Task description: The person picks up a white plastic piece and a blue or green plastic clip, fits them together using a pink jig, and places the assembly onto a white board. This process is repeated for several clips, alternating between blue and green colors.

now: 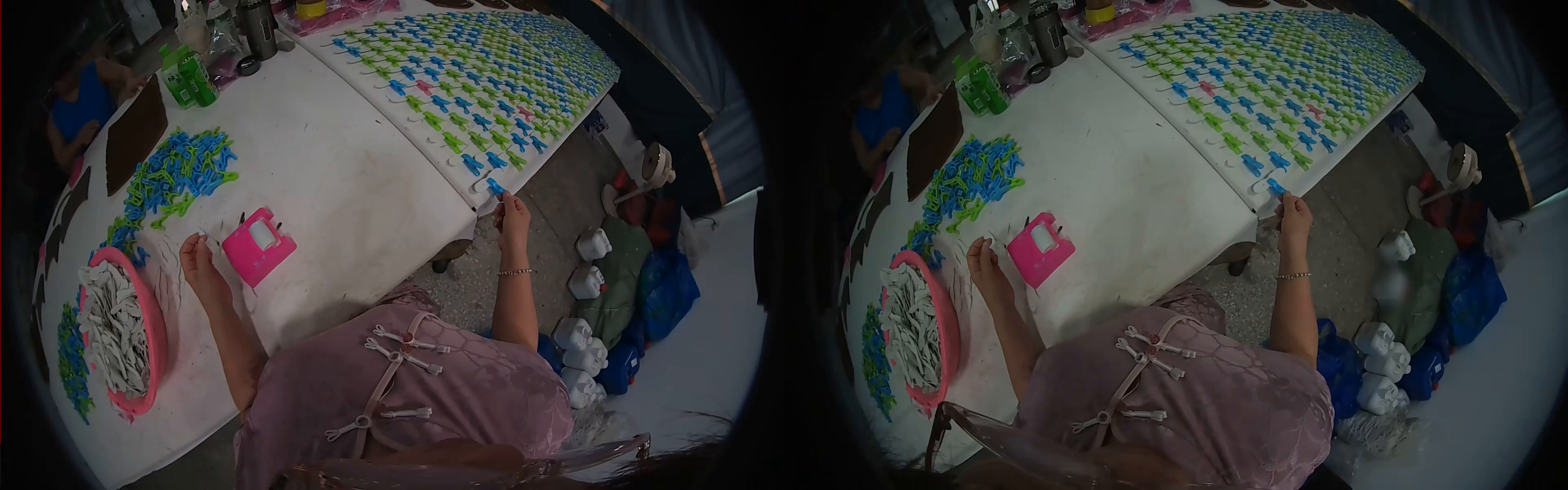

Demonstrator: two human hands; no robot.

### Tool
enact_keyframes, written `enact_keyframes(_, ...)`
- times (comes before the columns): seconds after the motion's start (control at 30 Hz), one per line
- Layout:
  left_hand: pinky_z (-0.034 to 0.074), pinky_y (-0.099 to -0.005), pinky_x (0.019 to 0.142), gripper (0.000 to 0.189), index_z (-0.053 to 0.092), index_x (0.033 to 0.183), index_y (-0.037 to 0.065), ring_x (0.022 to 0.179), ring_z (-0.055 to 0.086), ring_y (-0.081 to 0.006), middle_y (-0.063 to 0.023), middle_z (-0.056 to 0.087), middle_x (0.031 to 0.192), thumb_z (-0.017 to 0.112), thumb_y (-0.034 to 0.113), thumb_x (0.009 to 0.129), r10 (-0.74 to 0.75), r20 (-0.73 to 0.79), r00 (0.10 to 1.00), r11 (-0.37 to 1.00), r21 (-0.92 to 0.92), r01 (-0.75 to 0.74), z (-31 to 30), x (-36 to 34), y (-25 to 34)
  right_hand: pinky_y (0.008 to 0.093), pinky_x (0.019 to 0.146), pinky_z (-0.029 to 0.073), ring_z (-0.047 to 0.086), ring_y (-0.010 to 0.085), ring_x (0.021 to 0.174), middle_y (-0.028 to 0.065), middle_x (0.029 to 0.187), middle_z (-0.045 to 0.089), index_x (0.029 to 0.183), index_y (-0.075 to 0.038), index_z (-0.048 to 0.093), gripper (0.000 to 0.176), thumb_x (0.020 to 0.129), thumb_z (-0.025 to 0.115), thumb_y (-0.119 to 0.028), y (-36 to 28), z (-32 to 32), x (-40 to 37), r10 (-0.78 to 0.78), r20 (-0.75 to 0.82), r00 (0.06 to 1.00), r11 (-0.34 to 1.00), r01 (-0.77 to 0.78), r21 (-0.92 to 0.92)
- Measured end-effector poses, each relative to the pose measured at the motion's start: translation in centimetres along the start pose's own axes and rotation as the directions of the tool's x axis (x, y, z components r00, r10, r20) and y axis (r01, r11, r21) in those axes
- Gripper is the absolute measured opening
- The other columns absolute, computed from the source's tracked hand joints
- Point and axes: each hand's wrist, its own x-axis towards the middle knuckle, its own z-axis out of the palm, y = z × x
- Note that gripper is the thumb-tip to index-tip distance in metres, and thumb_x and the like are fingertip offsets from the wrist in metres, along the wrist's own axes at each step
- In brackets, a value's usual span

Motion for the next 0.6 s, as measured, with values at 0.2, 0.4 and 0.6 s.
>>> enact_keyframes(0.2,0.038,-0.0187,0.071,0.018,0.058,0.108,0.006,0.078,0.046,-0.0044,-0.0006,0.059,0.099,0.060,0.009,0.090,-0.006,-0.020,1.000,1.000,0.019,0.006,-0.1,0.2,-0.3,0.0242,0.043,0.031,0.040,0.0063,0.049,-0.0007,0.063,0.052,0.083,-0.003,0.061,0.026,0.094,0.057,-0.027,-0.5,0.8,0.0,0.048,0.003,0.999,0.999,-0.048,-0.001)
enact_keyframes(0.4,0.040,-0.0199,0.078,0.019,0.058,0.109,0.005,0.086,0.051,-0.0072,-0.0001,0.057,0.095,0.061,0.010,0.091,0.155,-0.024,0.988,0.973,0.179,-0.148,-1.0,0.6,-0.4,0.0246,0.056,0.032,0.035,0.0061,0.063,-0.0035,0.067,0.042,0.073,-0.005,0.049,0.034,0.094,0.059,-0.030,0.4,1.1,0.2,-0.265,-0.196,0.944,0.943,0.211,-0.259)
enact_keyframes(0.6,0.046,-0.0277,0.076,0.019,0.062,0.102,0.006,0.085,0.057,-0.0174,-0.0076,0.060,0.095,0.065,0.010,0.084,0.336,0.007,0.942,0.702,0.665,-0.255,-4.0,2.0,-2.6,0.0231,0.054,0.029,0.031,0.0049,0.061,-0.0052,0.066,0.038,0.074,-0.006,0.046,0.032,0.096,0.056,-0.026,-1.2,8.7,-5.7,-0.621,0.223,0.751,0.740,0.656,-0.148)
